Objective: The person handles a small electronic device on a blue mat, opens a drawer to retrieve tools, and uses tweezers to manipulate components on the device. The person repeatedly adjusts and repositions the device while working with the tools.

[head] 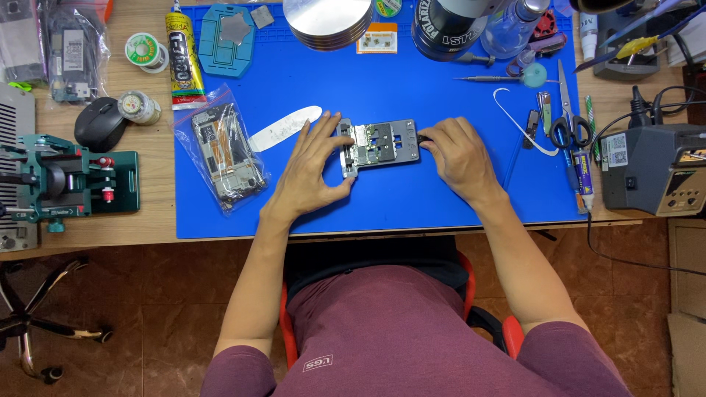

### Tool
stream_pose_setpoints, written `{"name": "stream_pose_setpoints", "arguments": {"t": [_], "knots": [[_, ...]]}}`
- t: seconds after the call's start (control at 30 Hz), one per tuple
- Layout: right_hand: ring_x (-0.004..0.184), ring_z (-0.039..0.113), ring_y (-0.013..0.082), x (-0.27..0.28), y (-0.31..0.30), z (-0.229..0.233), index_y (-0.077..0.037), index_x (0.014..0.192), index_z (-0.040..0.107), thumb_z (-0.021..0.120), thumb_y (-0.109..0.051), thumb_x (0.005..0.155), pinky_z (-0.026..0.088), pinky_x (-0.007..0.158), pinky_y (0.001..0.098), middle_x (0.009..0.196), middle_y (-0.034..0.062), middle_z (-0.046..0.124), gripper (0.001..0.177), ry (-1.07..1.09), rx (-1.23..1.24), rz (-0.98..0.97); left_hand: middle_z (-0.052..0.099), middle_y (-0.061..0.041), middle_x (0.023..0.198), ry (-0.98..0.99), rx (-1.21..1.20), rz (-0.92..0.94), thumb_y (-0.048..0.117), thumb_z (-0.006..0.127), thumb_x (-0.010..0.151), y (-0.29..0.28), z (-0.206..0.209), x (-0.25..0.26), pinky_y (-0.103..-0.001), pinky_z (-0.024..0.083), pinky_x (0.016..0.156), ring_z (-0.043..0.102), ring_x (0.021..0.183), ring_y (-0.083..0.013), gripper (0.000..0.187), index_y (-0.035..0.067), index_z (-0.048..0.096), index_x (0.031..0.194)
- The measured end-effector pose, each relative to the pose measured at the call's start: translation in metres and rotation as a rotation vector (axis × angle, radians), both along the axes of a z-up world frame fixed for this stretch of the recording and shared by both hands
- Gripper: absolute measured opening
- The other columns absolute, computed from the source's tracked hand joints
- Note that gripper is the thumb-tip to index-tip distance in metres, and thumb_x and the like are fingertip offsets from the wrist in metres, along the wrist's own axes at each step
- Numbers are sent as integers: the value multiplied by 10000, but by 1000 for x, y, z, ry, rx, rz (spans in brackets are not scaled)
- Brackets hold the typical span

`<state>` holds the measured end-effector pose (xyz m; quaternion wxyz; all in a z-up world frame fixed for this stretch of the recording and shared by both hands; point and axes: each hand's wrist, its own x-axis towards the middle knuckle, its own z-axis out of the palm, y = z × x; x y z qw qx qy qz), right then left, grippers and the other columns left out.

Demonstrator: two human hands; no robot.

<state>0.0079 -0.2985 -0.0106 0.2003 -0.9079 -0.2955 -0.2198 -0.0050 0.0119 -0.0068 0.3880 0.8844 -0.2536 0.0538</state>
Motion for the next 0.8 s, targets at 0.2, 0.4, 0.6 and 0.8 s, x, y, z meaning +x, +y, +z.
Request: {"name": "stream_pose_setpoints", "arguments": {"t": [0.2,0.4,0.6,0.8], "knots": [[852,591,227,1,-1,-1,-77,1077,705,667,-140,1090,524,776,331,917,42,581,74,-7,-10,-3,446,-97,1658,-15,36,4,328,861,747,0,-5,0,-531,154,1313,332,1577,-302,627,220,665,1333],[855,596,229,0,-1,0,-71,1082,703,672,-130,1085,527,783,334,917,46,581,66,-5,-21,0,444,-111,1657,-24,45,0,316,844,752,0,-4,0,-536,155,1310,336,1575,-307,623,226,660,1340],[856,597,225,-1,-1,2,-78,1085,702,680,-129,1079,529,788,330,917,39,581,56,-5,-30,6,445,-103,1657,-31,51,0,321,838,749,1,-3,-1,-541,159,1310,339,1575,-304,632,232,660,1348],[861,598,229,-1,0,4,-72,1089,704,674,-130,1081,531,802,332,914,43,574,66,9,-21,15,454,-114,1652,4,-12,7,296,845,743,0,0,-1,-515,150,1321,355,1570,-284,840,184,524,1511]]}}
